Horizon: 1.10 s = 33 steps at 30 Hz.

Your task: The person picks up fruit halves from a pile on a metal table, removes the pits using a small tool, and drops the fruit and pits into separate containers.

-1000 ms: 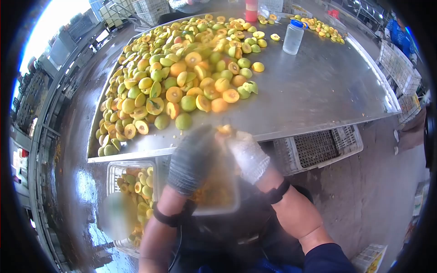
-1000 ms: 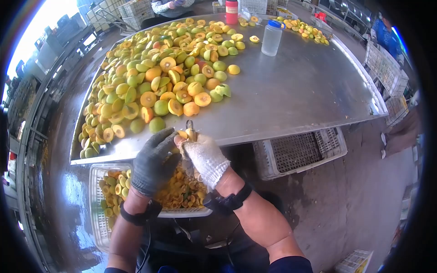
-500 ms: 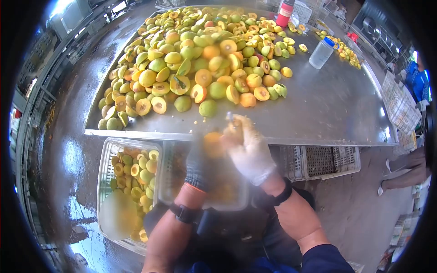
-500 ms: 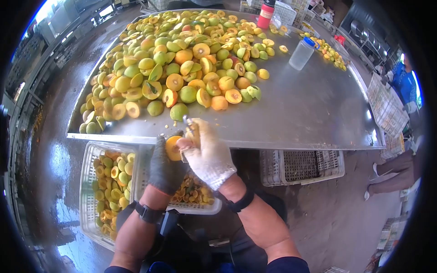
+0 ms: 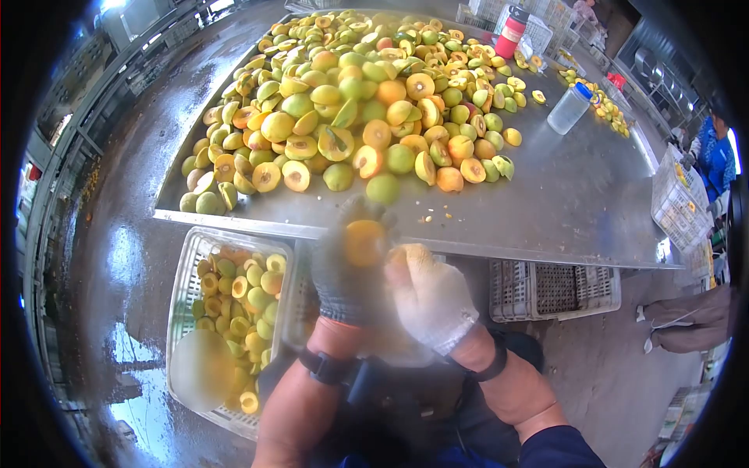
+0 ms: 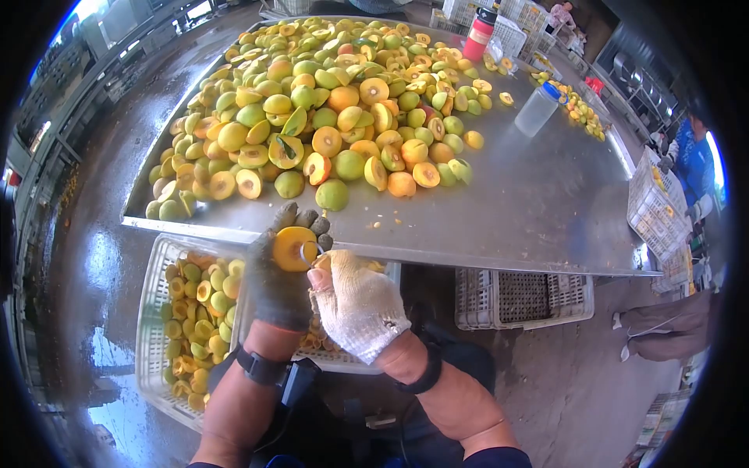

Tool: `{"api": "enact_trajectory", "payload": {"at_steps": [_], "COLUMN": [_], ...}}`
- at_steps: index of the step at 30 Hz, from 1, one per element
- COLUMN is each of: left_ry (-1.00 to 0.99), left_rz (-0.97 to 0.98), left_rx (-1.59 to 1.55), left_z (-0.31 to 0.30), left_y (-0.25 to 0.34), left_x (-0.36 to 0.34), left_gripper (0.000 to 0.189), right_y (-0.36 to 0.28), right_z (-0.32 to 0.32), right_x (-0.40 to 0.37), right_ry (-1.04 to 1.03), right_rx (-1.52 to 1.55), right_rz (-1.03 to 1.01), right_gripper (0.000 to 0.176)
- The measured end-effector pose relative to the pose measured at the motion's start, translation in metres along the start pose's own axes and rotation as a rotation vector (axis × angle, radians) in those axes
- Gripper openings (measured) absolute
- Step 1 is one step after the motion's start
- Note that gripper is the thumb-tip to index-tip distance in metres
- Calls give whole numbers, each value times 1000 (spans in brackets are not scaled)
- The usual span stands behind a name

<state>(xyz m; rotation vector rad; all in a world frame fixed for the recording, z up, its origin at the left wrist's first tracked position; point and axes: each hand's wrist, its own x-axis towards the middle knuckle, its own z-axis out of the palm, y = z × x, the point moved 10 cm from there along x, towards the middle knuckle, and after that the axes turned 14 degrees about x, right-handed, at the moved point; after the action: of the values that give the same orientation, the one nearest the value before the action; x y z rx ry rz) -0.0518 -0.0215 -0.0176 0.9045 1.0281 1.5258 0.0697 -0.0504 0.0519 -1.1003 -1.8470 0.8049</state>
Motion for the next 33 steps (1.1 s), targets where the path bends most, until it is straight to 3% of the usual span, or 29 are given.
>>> {"api": "enact_trajectory", "payload": {"at_steps": [3,9,12,15,20,22,24,26,29,33], "left_ry": [-23,10,-4,-36,-46,-27,-34,-48,-52,-132], "left_rz": [-98,-62,61,0,205,227,183,193,202,524], "left_rx": [-354,-278,16,-171,280,322,161,302,300,722], "left_z": [5,7,7,5,6,7,7,6,-2,-12], "left_y": [-4,12,22,11,20,21,17,17,9,2], "left_x": [1,-2,-3,0,-1,-1,-2,-2,-2,-14], "left_gripper": [60,60,59,57,53,52,51,51,45,41], "right_y": [1,-8,-7,-6,0,0,-2,-8,-12,-1], "right_z": [8,7,7,7,11,12,12,11,24,32], "right_x": [0,0,2,1,0,1,1,1,0,2], "right_ry": [14,56,50,41,55,72,77,71,-84,-293], "right_rx": [-25,-65,-90,-102,-122,-92,-84,-100,-313,-295], "right_rz": [12,-91,-59,27,39,45,24,-27,-85,19], "right_gripper": [19,18,18,22,22,22,20,17,13,27]}}
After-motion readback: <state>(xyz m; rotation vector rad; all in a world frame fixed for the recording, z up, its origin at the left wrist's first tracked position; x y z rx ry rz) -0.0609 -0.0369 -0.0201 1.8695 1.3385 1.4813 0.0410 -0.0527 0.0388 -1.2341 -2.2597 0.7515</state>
